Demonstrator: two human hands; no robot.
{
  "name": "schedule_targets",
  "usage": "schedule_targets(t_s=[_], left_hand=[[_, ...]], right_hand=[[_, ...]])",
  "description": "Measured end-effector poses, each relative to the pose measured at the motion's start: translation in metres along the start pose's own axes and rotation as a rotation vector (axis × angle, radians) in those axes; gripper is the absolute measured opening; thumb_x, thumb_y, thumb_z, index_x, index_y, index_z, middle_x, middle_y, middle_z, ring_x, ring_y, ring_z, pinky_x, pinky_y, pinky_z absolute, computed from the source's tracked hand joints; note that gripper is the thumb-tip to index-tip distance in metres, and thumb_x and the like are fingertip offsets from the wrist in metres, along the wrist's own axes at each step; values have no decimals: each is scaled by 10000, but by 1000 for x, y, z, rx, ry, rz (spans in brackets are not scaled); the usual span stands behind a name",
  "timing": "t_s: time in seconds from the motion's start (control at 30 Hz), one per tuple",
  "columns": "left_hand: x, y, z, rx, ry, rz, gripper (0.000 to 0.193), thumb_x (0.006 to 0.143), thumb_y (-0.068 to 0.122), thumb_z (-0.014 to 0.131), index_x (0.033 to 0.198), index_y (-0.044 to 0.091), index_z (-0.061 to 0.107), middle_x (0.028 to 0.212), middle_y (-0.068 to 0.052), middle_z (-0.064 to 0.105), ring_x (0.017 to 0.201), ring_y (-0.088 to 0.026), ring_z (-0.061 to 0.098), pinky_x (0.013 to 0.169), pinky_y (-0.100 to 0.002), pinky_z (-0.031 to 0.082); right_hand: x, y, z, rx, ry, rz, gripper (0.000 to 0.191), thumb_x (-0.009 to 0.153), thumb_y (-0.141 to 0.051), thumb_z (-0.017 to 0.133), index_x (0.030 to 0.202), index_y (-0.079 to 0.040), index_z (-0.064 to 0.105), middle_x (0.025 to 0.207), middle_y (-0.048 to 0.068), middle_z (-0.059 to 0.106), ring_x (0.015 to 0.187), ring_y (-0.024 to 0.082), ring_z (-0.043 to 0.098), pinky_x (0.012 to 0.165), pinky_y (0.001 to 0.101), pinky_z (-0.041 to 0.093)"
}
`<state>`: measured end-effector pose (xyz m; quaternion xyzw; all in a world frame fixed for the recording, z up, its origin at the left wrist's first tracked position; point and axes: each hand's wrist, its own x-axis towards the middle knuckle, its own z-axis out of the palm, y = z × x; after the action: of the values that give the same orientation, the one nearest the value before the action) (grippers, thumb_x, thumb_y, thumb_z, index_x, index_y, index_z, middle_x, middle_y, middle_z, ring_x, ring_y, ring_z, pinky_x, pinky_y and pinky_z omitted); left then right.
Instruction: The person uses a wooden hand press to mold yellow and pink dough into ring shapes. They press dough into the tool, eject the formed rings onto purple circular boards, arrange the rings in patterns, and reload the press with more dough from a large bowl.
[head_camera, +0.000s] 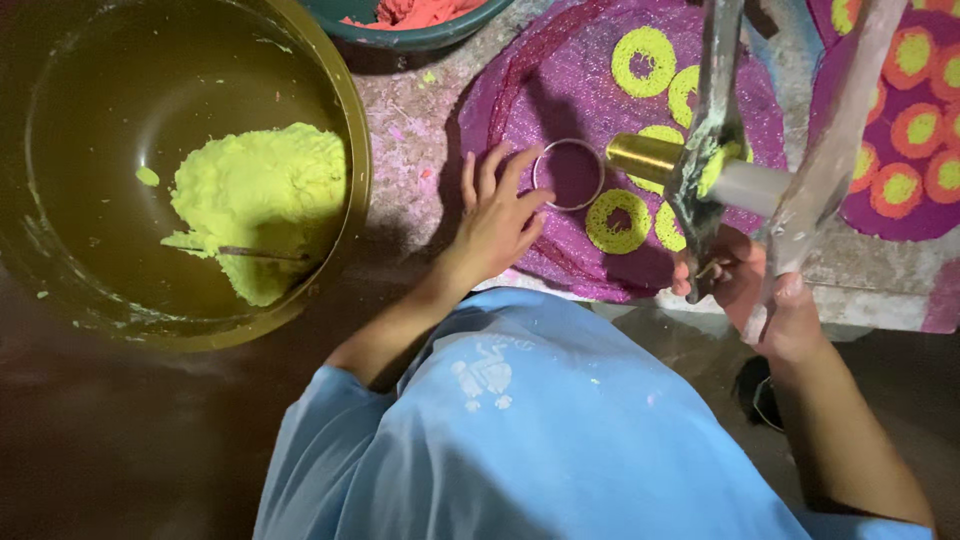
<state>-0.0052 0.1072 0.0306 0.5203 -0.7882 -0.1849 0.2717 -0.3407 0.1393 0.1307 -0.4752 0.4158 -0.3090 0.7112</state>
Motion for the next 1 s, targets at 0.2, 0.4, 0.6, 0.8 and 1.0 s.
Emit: schedule_targets(t_s=[0.2, 0.4, 0.6, 0.8, 1.0], left_hand=[[16, -9, -12, -399, 88, 76, 600, 971, 299, 697, 1485, 107, 455, 1633, -175, 303, 1536, -345, 271, 1260, -571, 181], [78, -9, -32, -2305, -275, 226, 868, 936, 610, 640, 1601, 151, 324, 1538, -112, 502, 1478, -251, 446, 1289, -434, 311], [107, 4, -16, -2428, -6, 269, 531, 939, 445, 639, 1336, 112, 523, 1138, -41, 550, 1135, -216, 547, 1184, -413, 371], [130, -32, 2, -2458, 197, 344, 306, 884, 334, 637, 1103, 153, 521, 1040, -7, 537, 1061, -194, 532, 1122, -379, 393], [125, -56, 8, -2523, 262, 429, 266, 932, 361, 625, 1076, 161, 526, 997, 18, 523, 975, -157, 508, 1030, -325, 419]], right_hand=[[5, 3, 0, 9, -49, 5, 1050, 871, -855, 597, 1333, 81, 480, 1113, 208, 619, 1054, 310, 585, 944, 442, 457], [31, -10, 11, 20, -336, 533, 1078, 802, -827, 480, 1467, 19, 421, 1183, 208, 661, 1071, 329, 641, 973, 485, 512], [66, -66, -7, -480, -212, 795, 1053, 750, -828, 229, 1459, -74, 422, 1173, 181, 686, 1071, 286, 702, 993, 425, 563], [107, -88, 6, -941, -142, 730, 1043, 858, -859, 181, 1161, -19, 720, 975, 160, 738, 904, 301, 712, 860, 458, 562], [122, -88, 46, -1006, -110, 756, 986, 867, -834, 173, 1120, -55, 723, 872, 149, 784, 860, 257, 709, 816, 440, 517]])
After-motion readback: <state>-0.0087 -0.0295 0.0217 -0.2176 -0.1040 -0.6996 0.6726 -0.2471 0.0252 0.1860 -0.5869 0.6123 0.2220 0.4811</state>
